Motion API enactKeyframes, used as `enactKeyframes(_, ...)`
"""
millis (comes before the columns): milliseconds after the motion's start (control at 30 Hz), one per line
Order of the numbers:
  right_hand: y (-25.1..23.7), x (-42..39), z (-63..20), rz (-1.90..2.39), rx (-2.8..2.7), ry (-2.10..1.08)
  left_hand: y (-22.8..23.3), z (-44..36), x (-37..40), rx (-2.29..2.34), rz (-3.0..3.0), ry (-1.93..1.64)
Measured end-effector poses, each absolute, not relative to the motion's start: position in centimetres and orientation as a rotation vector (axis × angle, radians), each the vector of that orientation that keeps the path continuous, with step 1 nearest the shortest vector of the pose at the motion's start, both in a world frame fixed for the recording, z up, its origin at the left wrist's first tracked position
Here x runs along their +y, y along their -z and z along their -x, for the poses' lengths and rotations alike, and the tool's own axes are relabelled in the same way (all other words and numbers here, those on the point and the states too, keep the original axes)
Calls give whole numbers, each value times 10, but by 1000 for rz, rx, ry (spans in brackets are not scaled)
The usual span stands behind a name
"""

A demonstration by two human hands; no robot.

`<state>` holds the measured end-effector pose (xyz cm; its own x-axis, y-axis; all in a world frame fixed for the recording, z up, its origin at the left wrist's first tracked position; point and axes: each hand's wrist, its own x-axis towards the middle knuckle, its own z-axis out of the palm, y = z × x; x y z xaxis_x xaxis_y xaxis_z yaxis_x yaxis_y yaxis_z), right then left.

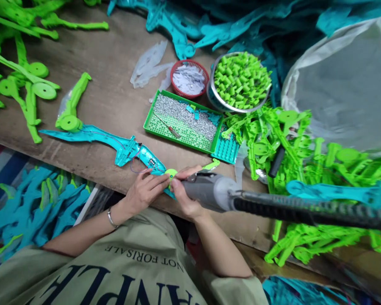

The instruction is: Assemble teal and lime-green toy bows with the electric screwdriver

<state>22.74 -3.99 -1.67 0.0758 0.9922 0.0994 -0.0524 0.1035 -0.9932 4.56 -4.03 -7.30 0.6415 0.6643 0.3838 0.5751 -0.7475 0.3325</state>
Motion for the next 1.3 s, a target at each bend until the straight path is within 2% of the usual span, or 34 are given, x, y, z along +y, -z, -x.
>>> enactKeyframes(67, 18, -37, -227, 1060, -1235, -1076, 73, -45, -41, 1007, -2674, -749)
enactKeyframes(267, 0, -14, -240, 914, -1358, -1252, 73, -44, -41, 1007, -2647, -805)
enactKeyframes(433, -14, 45, -251, 949, -1021, -660, 70, -47, -39, 1045, -2702, -771)
enactKeyframes(500, -8, 68, -253, 1026, -919, -544, 68, -48, -37, 1050, -2710, -760)
enactKeyframes(733, 28, 96, -254, 1063, -914, -610, 68, -47, -35, 1051, -2713, -752)
enactKeyframes(1033, 39, 103, -256, 1116, -964, -617, 69, -46, -36, 1055, -2746, -692)
enactKeyframes(1167, 35, 106, -255, 1118, -975, -611, 65, -47, -35, 1057, -2784, -630)
enactKeyframes(1300, 8, 92, -254, 1127, -946, -559, 61, -49, -33, 1067, -2789, -643)
